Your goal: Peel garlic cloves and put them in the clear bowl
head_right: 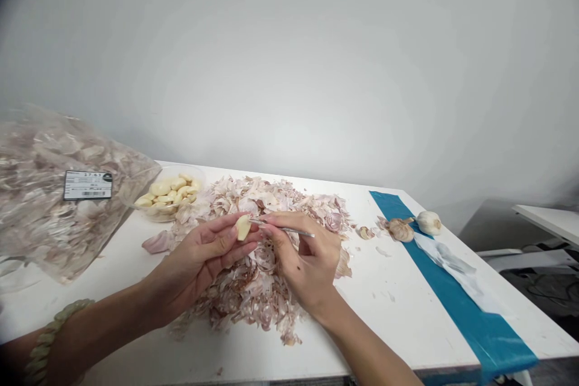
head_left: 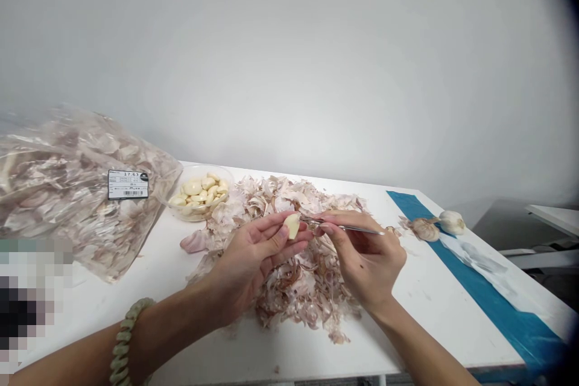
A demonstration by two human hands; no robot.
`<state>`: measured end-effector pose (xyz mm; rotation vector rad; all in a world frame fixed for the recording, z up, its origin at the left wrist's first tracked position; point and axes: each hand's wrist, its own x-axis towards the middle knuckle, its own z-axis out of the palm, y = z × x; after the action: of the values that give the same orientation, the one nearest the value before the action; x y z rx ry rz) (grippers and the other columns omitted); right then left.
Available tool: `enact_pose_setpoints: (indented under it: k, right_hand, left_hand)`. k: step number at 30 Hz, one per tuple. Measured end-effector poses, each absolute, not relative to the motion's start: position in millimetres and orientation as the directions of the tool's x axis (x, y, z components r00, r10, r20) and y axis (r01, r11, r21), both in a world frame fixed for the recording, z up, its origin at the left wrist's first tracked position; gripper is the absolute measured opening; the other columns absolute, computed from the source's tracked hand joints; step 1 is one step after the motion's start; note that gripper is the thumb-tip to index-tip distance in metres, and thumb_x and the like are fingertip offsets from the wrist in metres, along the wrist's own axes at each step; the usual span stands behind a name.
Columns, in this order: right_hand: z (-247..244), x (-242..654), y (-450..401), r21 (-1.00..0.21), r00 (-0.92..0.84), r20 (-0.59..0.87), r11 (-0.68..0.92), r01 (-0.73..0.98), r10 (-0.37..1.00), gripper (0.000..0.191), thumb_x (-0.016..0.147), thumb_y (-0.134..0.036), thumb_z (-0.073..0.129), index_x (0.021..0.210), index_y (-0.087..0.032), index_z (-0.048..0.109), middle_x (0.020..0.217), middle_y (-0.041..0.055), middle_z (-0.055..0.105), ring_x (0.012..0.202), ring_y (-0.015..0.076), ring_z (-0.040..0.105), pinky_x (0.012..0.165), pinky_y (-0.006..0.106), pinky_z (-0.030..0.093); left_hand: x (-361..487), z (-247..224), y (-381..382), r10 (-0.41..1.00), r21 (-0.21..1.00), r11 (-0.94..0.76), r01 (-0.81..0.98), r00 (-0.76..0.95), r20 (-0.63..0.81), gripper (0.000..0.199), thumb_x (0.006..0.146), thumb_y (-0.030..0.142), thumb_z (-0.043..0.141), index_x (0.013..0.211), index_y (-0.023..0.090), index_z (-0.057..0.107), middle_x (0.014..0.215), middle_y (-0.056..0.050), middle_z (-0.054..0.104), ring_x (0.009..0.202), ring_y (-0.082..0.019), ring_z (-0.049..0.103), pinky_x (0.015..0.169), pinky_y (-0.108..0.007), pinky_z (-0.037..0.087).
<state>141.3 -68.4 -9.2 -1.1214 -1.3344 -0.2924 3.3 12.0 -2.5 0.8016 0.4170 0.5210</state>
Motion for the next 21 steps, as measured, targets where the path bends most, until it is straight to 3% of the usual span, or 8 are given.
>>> enact_pose_setpoints:
  k: [21]
  right_hand:
    - [-14.0, 135.7, -71.8, -0.461, 0.315, 0.877, 0.451, 0.764, 0.363, 0.023, 0.074, -0.004, 0.064, 0.086, -0.023, 0.067, 0.080, 0.0001, 0.072, 0.073, 0.0150, 0.068, 0.061, 0.030, 0.058]
  left_hand:
    - [3.5, -4.1, 10.5, 0.581, 0.751, 0.595, -0.284, 0.798, -0.159, 0.021, 0.083, 0.010, 0.060, 0.104, 0.010, 0.062, 0.102, -0.012, 0.071, 0.101, -0.018, 0.065, 0.094, -0.026, 0.050]
